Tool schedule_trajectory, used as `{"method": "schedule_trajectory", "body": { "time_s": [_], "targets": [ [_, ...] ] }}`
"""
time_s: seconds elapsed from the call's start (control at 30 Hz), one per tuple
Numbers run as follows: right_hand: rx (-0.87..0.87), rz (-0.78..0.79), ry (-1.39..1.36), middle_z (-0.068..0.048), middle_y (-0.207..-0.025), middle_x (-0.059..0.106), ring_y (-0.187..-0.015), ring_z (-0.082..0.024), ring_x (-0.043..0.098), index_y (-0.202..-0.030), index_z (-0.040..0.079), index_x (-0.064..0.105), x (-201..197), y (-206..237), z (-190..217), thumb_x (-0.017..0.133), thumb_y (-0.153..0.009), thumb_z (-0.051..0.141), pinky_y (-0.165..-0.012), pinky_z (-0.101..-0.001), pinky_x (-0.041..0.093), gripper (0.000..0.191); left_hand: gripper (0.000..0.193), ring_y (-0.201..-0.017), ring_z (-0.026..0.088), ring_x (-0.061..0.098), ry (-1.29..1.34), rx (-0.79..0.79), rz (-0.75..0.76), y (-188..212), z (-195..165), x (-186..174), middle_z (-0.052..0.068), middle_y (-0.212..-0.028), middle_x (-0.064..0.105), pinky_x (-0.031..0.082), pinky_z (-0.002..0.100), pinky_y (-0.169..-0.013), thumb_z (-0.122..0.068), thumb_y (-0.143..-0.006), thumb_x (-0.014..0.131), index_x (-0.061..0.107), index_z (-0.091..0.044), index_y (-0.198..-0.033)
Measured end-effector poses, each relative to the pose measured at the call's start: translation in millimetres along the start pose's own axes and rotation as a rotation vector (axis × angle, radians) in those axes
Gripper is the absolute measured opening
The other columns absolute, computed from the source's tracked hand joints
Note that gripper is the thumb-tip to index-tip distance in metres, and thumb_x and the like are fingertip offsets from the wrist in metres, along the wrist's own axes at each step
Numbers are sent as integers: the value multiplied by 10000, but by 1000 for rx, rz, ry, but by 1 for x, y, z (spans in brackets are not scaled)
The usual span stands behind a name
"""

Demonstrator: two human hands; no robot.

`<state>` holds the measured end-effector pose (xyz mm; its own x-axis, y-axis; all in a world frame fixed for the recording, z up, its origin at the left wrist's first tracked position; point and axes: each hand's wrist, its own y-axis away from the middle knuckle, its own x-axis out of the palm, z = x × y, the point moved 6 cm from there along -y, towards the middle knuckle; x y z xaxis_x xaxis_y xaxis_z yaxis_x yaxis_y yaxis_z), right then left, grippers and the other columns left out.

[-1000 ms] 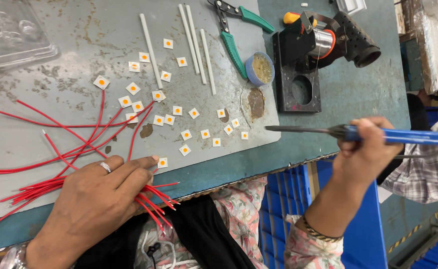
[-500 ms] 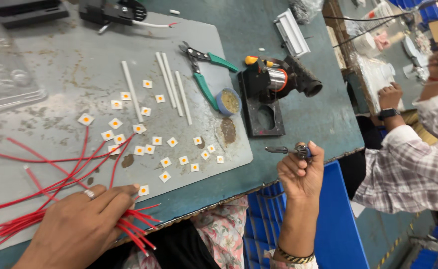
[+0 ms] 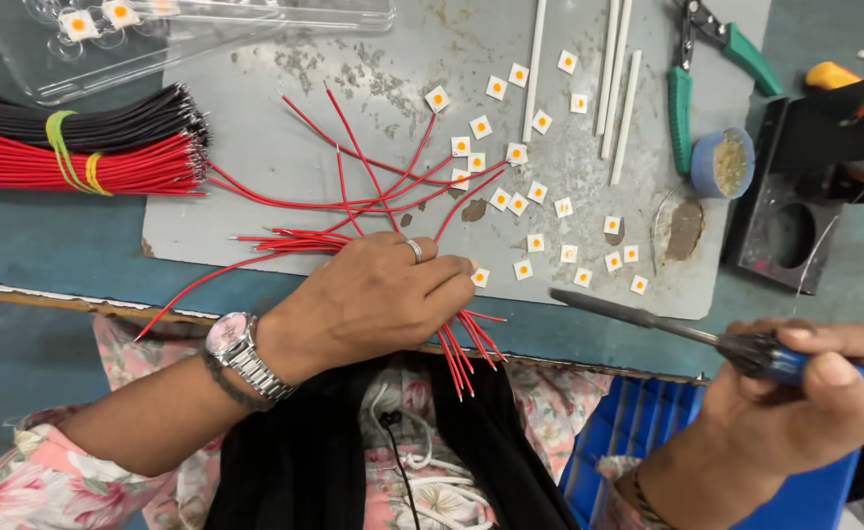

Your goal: The person solders red insulated wires onto small square LED modules at a workbench. They hold a wire end against a module pad with one hand while applying a soldering iron with the other, then set the finished module aside and repeat the process on the next module.

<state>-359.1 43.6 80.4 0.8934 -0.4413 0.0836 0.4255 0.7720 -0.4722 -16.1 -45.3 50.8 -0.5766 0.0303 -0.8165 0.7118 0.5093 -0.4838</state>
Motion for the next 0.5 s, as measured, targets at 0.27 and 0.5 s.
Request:
{"method": "schedule_trajectory", "body": {
  "time_s": [0.27, 0.5],
  "targets": [
    [-132, 146, 277, -152, -917, 616, -757, -201, 620, -1218, 10, 453, 59, 18, 7, 736, -1068, 154, -741, -327, 580, 352, 161, -815, 189, 678, -13, 21, 3, 0, -1, 3, 42, -1060, 714, 546, 348, -659, -165, -825, 661, 646, -62, -949],
    [63, 202, 306, -185, -894, 693, -706, -175, 649, -1150, 20, 480, 72, 18, 8, 823, -930, 159, -638, -252, 538, 430, 182, -839, 193, 689, 12, 11, 15, 1, 0, 4, 48, -1111, 717, 550, 348, -670, -170, -819, 657, 672, -61, -964]
  ]
}}
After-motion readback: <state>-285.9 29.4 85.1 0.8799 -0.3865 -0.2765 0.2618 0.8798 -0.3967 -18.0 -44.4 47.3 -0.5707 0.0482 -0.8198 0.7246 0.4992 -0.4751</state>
